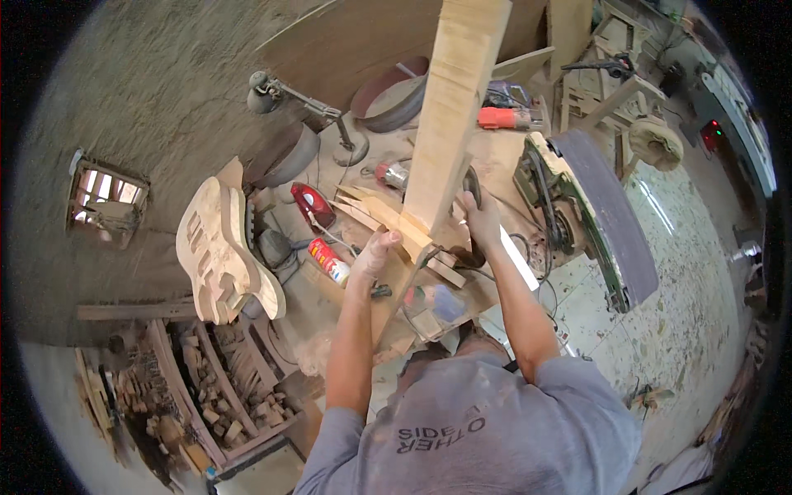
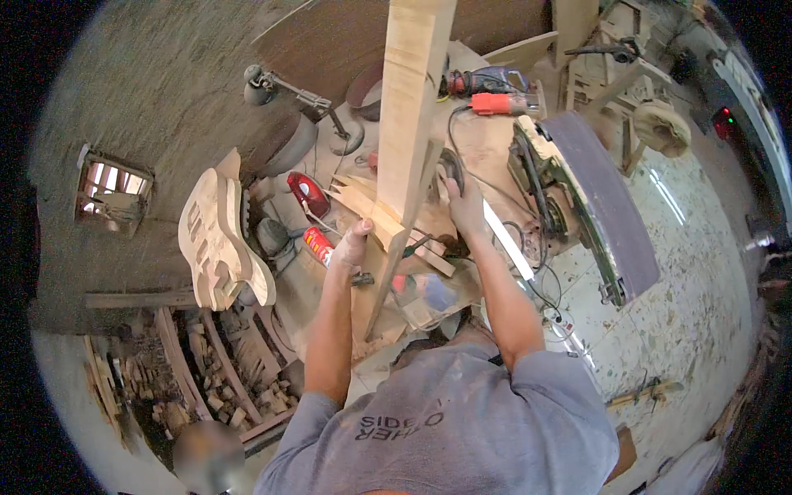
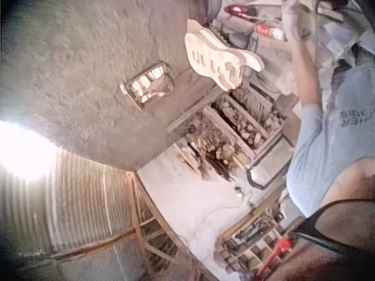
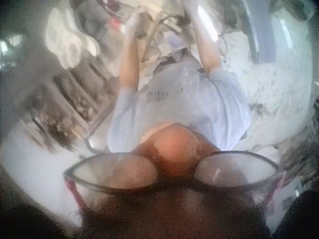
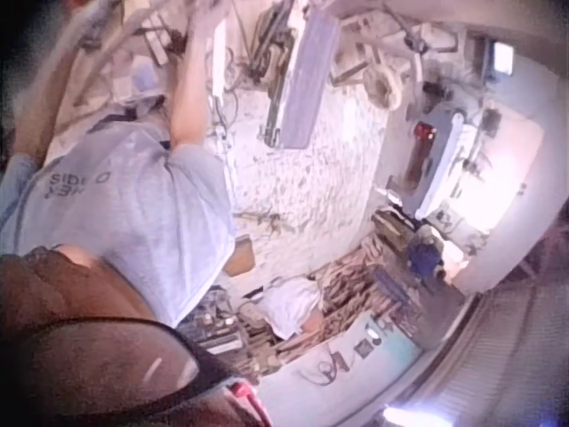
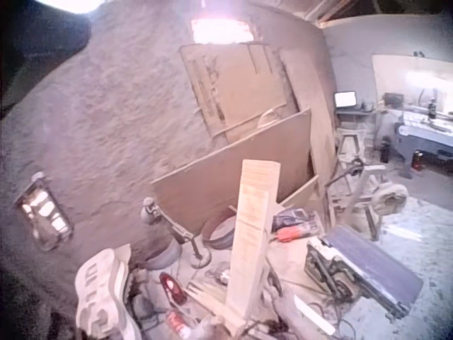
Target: The person uses a hand saw to cut a small wooden piece and then secures a wooden block to a long wooden plank using a large metal clamp.
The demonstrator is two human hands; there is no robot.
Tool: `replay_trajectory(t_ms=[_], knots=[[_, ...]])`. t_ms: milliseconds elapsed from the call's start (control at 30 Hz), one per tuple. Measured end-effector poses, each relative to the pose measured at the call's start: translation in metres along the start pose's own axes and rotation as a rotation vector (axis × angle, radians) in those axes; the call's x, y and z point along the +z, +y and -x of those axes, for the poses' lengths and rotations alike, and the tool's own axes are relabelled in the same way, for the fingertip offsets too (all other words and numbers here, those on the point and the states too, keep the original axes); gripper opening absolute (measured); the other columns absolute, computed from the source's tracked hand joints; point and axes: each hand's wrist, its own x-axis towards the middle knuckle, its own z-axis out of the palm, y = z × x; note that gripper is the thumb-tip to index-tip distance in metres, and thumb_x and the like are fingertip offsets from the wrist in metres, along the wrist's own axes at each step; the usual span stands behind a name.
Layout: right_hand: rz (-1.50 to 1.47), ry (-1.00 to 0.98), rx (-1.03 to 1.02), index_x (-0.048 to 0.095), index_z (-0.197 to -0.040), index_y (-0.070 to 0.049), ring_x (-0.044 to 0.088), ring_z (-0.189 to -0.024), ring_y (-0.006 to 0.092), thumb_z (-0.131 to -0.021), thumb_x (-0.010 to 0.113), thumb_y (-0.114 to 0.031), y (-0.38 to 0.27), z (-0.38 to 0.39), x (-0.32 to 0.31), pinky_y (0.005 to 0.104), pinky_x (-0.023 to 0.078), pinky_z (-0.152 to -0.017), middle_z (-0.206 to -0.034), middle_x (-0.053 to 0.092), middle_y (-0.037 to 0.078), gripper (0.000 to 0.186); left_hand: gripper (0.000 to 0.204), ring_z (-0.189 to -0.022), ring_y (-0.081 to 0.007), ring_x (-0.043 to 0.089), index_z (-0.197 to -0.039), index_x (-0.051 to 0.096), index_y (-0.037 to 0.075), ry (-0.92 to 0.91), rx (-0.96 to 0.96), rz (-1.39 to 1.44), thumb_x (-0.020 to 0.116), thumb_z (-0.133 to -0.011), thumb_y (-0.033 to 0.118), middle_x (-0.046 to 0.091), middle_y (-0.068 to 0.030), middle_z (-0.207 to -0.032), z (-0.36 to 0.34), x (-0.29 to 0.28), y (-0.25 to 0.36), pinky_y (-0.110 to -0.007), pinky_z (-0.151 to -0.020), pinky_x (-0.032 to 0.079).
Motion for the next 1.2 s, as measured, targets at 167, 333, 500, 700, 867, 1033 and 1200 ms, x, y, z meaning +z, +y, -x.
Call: replay_trajectory(t_ms=[167,333,500,700,867,1033,1200], knots=[[0.128,0.324,0.115,0.058,-0.087,0.0,0.053,-0.055,0.0126,-0.102,0.056,-0.037,0.011,0.05,-0.06,0.0304,0.046,-0.052,-0.066,0.055,0.003,0.04,0.097,-0.125,-0.0244,0.046,-0.139,0.045,-0.005,-0.09,-0.069,0.03,0.063,-0.073,0.064,0.051,-0.0131,-0.133,-0.007,0.006,0.009,-0.036,-0.108,0.032],[-0.187,0.348,0.347,0.055,-0.082,-0.006,0.054,-0.054,0.0116,-0.099,0.057,-0.051,-0.075,0.109,-0.086,0.0289,0.046,-0.051,-0.066,0.053,0.002,0.049,0.073,-0.112,-0.0191,0.053,-0.13,0.055,0.006,-0.13,-0.161,0.143,0.066,-0.078,0.057,0.058,-0.0055,-0.12,0.007,0.015,0.036,-0.033,-0.1,0.039],[-0.263,0.232,-0.111,0.055,-0.086,-0.003,0.056,-0.058,0.0109,-0.097,0.062,-0.048,-0.143,0.125,-0.088,0.0263,0.046,-0.055,-0.067,0.055,0.002,0.047,0.074,-0.113,-0.0188,0.055,-0.134,0.055,0.009,-0.18,-0.126,0.186,0.066,-0.079,0.058,0.059,-0.0066,-0.123,0.006,0.022,0.045,-0.035,-0.097,0.043],[-0.125,0.117,-0.364,0.057,-0.083,-0.001,0.055,-0.057,0.0097,-0.097,0.067,-0.026,-0.184,0.13,-0.07,0.0257,0.045,-0.055,-0.063,0.058,0.002,0.03,0.078,-0.098,-0.0212,0.06,-0.128,0.058,0.009,-0.16,-0.022,0.144,0.069,-0.075,0.066,0.063,-0.0088,-0.112,-0.028,0.012,0.01,-0.036,-0.084,0.05],[-0.035,0.128,-0.349,0.061,-0.076,-0.002,0.054,-0.052,0.0084,-0.089,0.07,-0.014,-0.188,0.133,-0.065,0.0254,0.042,-0.05,-0.059,0.061,0.001,0.02,0.077,-0.1,-0.0207,0.06,-0.129,0.059,0.009,-0.301,-0.065,0.13,0.07,-0.075,0.062,0.063,-0.0082,-0.114,-0.002,0.033,0.045,-0.034,-0.085,0.048],[0.336,-0.115,-0.607,0.066,-0.075,-0.003,0.053,-0.051,0.0091,-0.079,0.073,-0.015,-0.2,0.111,-0.046,0.0261,0.039,-0.049,-0.057,0.058,0.002,0.014,0.071,-0.093,-0.0178,0.062,-0.127,0.062,0.006,-0.393,-0.124,0.185,0.07,-0.077,0.056,0.065,-0.0072,-0.109,-0.009,0.022,0.038,-0.031,-0.081,0.049],[0.343,-0.27,-0.644,0.067,-0.076,-0.002,0.05,-0.051,0.0104,-0.078,0.077,-0.023,-0.232,0.1,-0.045,0.0277,0.038,-0.051,-0.056,0.053,0.004,0.024,0.061,-0.089,-0.0176,0.063,-0.12,0.066,0.006,-0.506,0.009,0.291,0.064,-0.083,0.054,0.067,-0.007,-0.105,-0.007,0.038,0.039,-0.03,-0.078,0.05]])
